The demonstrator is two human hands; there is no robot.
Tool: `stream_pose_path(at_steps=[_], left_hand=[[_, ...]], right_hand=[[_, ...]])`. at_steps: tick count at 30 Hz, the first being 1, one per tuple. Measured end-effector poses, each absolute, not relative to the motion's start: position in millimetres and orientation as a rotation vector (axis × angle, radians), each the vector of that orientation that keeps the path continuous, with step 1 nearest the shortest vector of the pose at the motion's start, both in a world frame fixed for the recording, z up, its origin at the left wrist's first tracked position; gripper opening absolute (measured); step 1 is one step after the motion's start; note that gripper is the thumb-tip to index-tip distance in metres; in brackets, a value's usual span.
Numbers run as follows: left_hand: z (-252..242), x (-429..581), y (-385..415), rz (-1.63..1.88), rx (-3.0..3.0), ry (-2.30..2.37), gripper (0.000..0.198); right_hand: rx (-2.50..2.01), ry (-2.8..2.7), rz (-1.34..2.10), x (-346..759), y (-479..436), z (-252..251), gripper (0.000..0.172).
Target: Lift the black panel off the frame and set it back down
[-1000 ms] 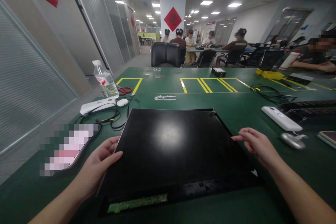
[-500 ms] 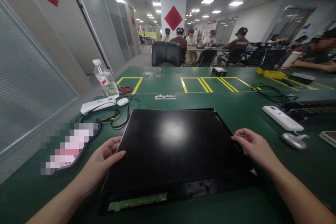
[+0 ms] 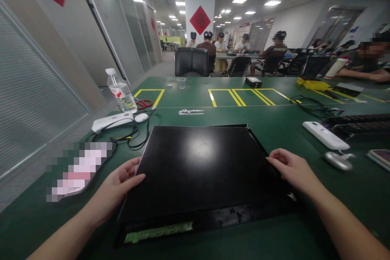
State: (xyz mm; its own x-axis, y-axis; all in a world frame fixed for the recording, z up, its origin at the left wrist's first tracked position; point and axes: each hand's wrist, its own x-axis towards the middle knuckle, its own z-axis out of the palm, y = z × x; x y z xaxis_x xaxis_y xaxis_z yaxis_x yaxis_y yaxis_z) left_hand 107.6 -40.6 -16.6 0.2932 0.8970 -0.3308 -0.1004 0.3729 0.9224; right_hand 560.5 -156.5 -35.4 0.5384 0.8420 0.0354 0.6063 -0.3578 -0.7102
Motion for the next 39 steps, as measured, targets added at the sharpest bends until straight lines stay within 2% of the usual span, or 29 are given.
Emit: stream_pose_path(at_steps=[9, 16, 31, 39], left_hand=[[-17.7, 106.6, -40.6, 0.833, 0.940, 1.016, 0.088], [-17.1, 107.4, -40.5, 0.865, 0.947, 1.053, 0.091], [-25.5, 107.8, -41.8, 0.903, 1.020, 1.028, 0.073], [-41.9, 91.4, -29.9, 0.909, 1.595, 1.248, 0.054]], right_hand=[[-2.115, -1.178, 0.443, 562.4, -156.0, -36.4, 0.017], [-2.094, -1.179, 0.471, 560.8, -156.5, -37.1, 0.016], [-2.143, -1.217, 0.451, 561.1, -154.4, -38.5, 0.024], [-2.163, -1.225, 0.450, 562.4, -153.7, -39.3, 0.025]])
